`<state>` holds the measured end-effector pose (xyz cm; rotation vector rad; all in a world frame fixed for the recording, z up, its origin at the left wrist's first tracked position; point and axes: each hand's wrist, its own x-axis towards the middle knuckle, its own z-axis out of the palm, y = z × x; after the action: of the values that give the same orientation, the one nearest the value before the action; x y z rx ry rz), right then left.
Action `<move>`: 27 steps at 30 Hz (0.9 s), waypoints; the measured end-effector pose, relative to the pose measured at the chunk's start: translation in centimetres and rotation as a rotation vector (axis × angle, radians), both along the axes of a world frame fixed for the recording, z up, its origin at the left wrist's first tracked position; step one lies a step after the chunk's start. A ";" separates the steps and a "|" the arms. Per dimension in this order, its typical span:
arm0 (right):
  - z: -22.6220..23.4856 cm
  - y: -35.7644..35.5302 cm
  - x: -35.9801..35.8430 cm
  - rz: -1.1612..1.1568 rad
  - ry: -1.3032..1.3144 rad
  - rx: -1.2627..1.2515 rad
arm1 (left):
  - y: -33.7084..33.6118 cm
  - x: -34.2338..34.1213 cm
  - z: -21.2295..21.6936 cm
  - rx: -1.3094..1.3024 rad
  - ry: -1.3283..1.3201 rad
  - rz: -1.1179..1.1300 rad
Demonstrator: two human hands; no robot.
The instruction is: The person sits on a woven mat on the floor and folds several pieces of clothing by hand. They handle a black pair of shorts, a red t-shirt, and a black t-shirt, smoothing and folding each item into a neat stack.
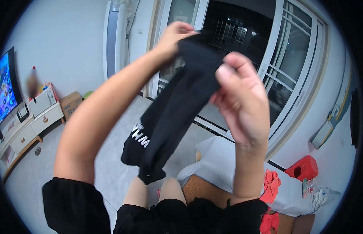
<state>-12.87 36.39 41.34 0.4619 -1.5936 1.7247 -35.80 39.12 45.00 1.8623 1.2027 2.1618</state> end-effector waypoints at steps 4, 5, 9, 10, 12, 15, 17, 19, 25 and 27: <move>1.0 1.3 -0.1 -0.298 0.556 -0.166 | -1.3 10.0 0.4 -0.118 -0.177 -0.343; 0.5 2.5 -0.3 -0.260 0.646 -0.176 | -1.8 9.9 -1.0 -0.131 -0.185 -0.341; -1.4 4.2 1.4 -0.521 0.825 -0.130 | -5.3 7.7 -10.8 -0.396 0.216 -0.301; -1.9 3.9 1.9 -0.554 0.834 -0.110 | -6.6 6.9 -14.1 -0.481 0.313 -0.283; -2.4 3.2 3.6 -0.757 0.870 -0.065 | -9.4 6.6 -19.3 -0.692 0.182 -0.480; -3.4 1.0 5.8 -1.476 0.705 0.029 | -11.3 7.4 -26.2 -0.783 -0.025 -0.669; -4.4 -0.2 7.1 -1.819 0.658 0.136 | -11.6 9.4 -28.5 -0.711 -0.055 -0.642; -5.1 -0.3 7.5 -1.996 0.671 0.223 | -11.8 11.0 -29.9 -0.572 0.059 -0.454; -5.1 0.9 9.1 -2.381 0.653 0.599 | -9.7 13.9 -30.3 -0.433 0.168 -0.315; -5.1 1.4 10.0 -2.517 0.595 0.723 | -9.2 14.2 -30.8 -0.412 0.149 -0.233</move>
<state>-2.82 37.79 36.28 -0.6147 -0.8667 -0.8277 -21.61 29.95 14.23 1.8889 1.2628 1.5420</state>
